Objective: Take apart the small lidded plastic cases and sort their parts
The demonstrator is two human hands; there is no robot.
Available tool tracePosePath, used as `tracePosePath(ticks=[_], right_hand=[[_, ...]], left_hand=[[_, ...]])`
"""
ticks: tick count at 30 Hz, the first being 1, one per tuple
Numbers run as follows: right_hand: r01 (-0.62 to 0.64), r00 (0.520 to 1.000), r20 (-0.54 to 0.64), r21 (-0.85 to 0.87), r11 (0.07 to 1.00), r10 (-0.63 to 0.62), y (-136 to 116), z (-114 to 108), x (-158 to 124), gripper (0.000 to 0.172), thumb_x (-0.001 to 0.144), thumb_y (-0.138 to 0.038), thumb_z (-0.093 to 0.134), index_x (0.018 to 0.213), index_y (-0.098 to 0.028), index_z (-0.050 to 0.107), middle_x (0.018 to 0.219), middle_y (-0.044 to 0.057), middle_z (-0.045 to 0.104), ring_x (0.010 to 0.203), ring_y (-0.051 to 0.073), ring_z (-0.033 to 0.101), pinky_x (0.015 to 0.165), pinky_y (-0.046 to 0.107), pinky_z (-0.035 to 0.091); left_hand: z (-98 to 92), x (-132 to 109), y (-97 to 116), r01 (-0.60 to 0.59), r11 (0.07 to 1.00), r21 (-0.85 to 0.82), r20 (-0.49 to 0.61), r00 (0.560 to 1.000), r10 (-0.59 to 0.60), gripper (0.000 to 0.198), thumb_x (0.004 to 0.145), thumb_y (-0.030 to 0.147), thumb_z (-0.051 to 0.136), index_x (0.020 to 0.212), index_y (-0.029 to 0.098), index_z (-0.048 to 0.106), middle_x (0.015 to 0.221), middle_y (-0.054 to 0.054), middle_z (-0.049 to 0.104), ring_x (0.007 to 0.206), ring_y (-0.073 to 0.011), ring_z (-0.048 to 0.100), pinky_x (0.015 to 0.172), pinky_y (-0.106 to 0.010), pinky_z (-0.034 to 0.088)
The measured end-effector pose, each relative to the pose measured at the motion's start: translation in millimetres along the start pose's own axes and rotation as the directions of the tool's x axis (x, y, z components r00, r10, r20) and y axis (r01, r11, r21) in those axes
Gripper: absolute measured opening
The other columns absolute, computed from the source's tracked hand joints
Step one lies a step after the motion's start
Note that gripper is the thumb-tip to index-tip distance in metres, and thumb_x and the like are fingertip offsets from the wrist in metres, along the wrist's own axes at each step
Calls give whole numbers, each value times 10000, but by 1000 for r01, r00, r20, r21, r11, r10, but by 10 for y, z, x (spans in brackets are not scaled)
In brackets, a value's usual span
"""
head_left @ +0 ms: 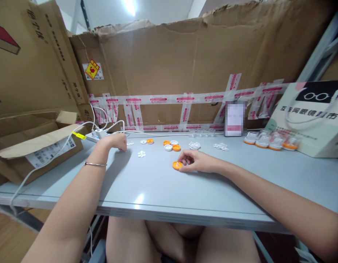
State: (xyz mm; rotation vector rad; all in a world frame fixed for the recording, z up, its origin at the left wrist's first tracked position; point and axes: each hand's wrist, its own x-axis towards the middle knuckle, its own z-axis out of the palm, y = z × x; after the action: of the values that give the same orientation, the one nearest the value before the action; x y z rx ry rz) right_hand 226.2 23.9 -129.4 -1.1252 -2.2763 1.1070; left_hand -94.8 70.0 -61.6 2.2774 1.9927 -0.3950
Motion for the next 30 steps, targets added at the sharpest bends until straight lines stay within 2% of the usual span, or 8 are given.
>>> tracePosePath(ticks=[7,10,12,14,17,19,26,30], right_hand=[[-8,1000,2,4,1000,8,-24,-1,-9,361,624,-391,676,868,-152,557,734,-18,478,640,93,409,578,233,328],[-10,1000,2,34,999,10,-5,-14,-4,382,618,-409,685,878,-156,568,735,-19,484,642,93,408,583,236,327],[-9,1000,5,84,996,9,16,-26,3,398,612,-424,691,881,-157,571,725,-20,494,642,93,417,587,238,329],[-13,1000,-6,149,989,14,31,-39,13,410,606,-425,697,887,-153,571,714,-19,508,647,97,438,602,243,338],[-11,999,-45,239,971,23,42,-56,31,415,602,-392,708,909,-146,574,720,-11,530,668,106,474,641,256,360],[17,998,-61,284,959,0,52,-60,44,392,611,-369,706,908,-145,581,726,-10,534,675,105,484,657,257,369],[82,994,-92,359,930,-52,70,-38,71,361,625,-353,705,915,-168,596,710,-26,525,667,93,482,656,249,371],[55,984,-179,384,922,15,6,-45,46,404,654,-387,674,985,-179,574,690,-37,526,601,78,465,606,244,352]], left_hand=[[-64,-42,13,-3,999,-33,-29,1000,2,179,585,221,516,656,135,657,707,-38,666,642,-138,563,553,-188,378],[-100,-114,201,-55,998,-27,-220,974,48,180,672,205,491,664,133,656,705,-48,662,648,-142,565,575,-203,380],[-91,-185,444,-222,975,-33,-409,893,189,223,751,237,467,696,134,658,737,-56,659,671,-146,564,609,-221,390],[-42,-262,737,-541,836,-95,-540,733,413,232,809,274,458,826,152,655,848,-48,657,763,-136,569,683,-217,408],[84,-339,1111,-818,567,-103,-537,525,660,224,816,285,509,965,170,630,943,-56,631,833,-128,566,746,-220,418],[168,-353,1249,-867,489,-97,-501,467,729,205,819,258,515,967,177,632,948,-60,620,845,-129,564,760,-229,419],[205,-321,1266,-881,459,-118,-569,439,695,124,803,197,525,819,150,639,811,-40,633,732,-106,565,692,-215,431],[112,-145,963,-763,643,-67,-697,497,517,115,785,193,525,788,141,628,783,-38,634,715,-110,564,681,-215,426]])
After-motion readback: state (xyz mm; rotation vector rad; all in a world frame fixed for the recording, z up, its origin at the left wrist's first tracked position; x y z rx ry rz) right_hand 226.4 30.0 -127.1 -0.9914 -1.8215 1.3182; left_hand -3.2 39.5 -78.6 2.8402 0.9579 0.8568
